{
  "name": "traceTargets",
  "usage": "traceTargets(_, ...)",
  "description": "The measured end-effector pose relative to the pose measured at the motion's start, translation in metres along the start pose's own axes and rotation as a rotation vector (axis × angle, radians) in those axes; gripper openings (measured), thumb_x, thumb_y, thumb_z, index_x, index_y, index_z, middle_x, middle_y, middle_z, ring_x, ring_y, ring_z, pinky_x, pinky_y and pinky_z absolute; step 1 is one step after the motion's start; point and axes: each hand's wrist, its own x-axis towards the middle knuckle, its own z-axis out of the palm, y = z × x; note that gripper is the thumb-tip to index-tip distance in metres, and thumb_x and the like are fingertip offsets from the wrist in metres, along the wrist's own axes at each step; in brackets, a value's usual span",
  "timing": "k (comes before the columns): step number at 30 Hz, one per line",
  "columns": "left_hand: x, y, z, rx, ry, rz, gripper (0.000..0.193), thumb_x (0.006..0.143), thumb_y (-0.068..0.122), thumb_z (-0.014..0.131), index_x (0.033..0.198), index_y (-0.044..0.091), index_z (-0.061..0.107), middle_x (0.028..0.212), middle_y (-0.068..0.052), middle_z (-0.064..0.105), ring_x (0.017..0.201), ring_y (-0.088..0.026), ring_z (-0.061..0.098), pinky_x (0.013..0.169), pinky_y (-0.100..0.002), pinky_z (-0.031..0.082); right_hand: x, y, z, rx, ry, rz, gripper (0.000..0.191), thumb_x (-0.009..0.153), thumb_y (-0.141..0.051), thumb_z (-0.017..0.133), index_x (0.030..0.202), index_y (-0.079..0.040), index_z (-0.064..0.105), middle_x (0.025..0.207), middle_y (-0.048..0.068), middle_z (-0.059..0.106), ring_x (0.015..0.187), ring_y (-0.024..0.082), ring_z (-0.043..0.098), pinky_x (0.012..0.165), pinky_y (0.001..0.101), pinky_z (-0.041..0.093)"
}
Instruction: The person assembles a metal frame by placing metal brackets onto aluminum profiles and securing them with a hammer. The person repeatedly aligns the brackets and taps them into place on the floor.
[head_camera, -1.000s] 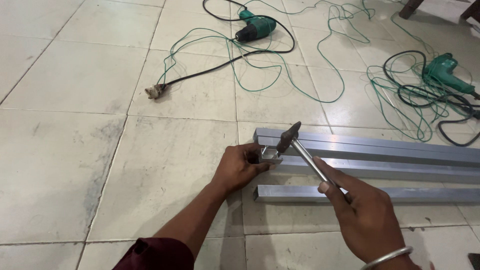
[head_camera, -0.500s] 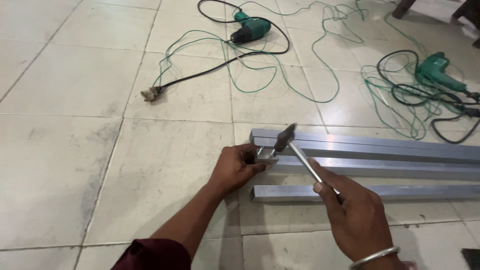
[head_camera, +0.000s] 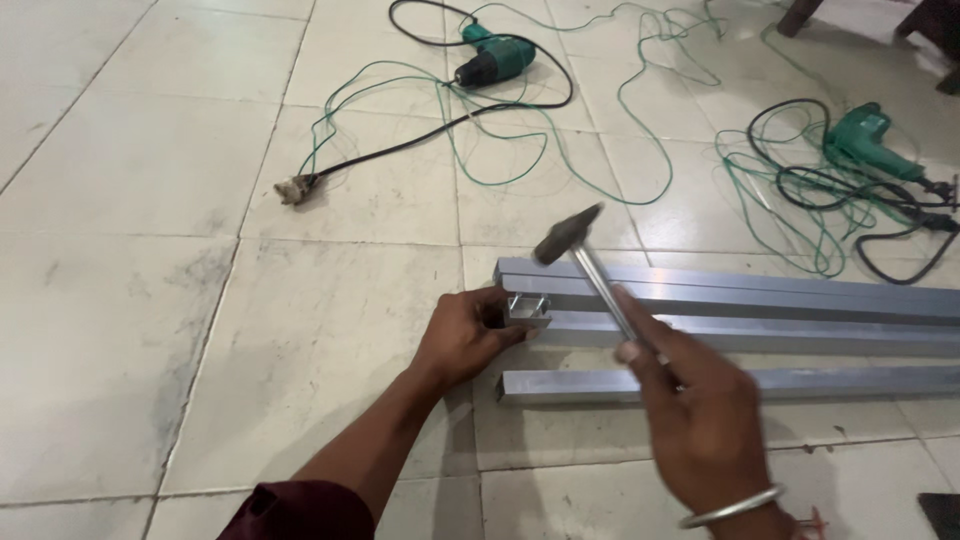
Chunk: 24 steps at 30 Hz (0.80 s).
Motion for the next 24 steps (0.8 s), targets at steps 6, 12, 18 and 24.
traceTargets(6,0.018,0.004,-0.001,0.084,-0.022,-0.039,0.041,0.071,0.029,0.089,0.103,0.004,0.078,0.089,-0.007,0.079,0.081,-0.016,0.074,0.077,-0.031,0.059,0.007,0.011,-0.007,0.088,0.069,0.004,0.051,0.094,-0.018,0.064,0.144,-0.024,0.061,0.080,0.004,0.078,0.057,0.008,0.055,0.057,0.0283,0.049)
traceTargets(12,0.050,0.025,-0.015,0.088,-0.089,-0.204,0.055,0.068,0.037,0.092,0.110,0.005,0.075,0.098,-0.009,0.079,0.086,-0.018,0.074,0.075,-0.034,0.060,0.009,0.018,-0.011,0.120,0.059,0.098,0.051,0.095,-0.018,0.065,0.145,-0.026,0.062,0.080,0.004,0.078,0.054,0.009,0.050,0.053,0.0284,0.047)
traceTargets(18,0.053,0.018,-0.039,-0.008,-0.320,-0.558,0.057,0.070,0.039,0.091,0.108,0.000,0.075,0.088,-0.007,0.071,0.076,-0.020,0.068,0.063,-0.032,0.059,0.010,0.014,-0.013,0.114,0.056,0.104,0.051,0.094,-0.017,0.065,0.144,-0.027,0.062,0.077,0.003,0.077,0.052,0.010,0.050,0.052,0.0282,0.046)
traceTargets(24,0.055,0.012,-0.026,-0.121,-0.231,-0.476,0.053,0.067,0.043,0.090,0.098,0.004,0.074,0.080,-0.008,0.068,0.072,-0.018,0.063,0.064,-0.032,0.055,0.008,0.013,-0.011,0.107,0.016,0.096,0.051,0.094,-0.016,0.063,0.144,-0.026,0.062,0.077,0.002,0.076,0.052,0.010,0.052,0.051,0.0289,0.047)
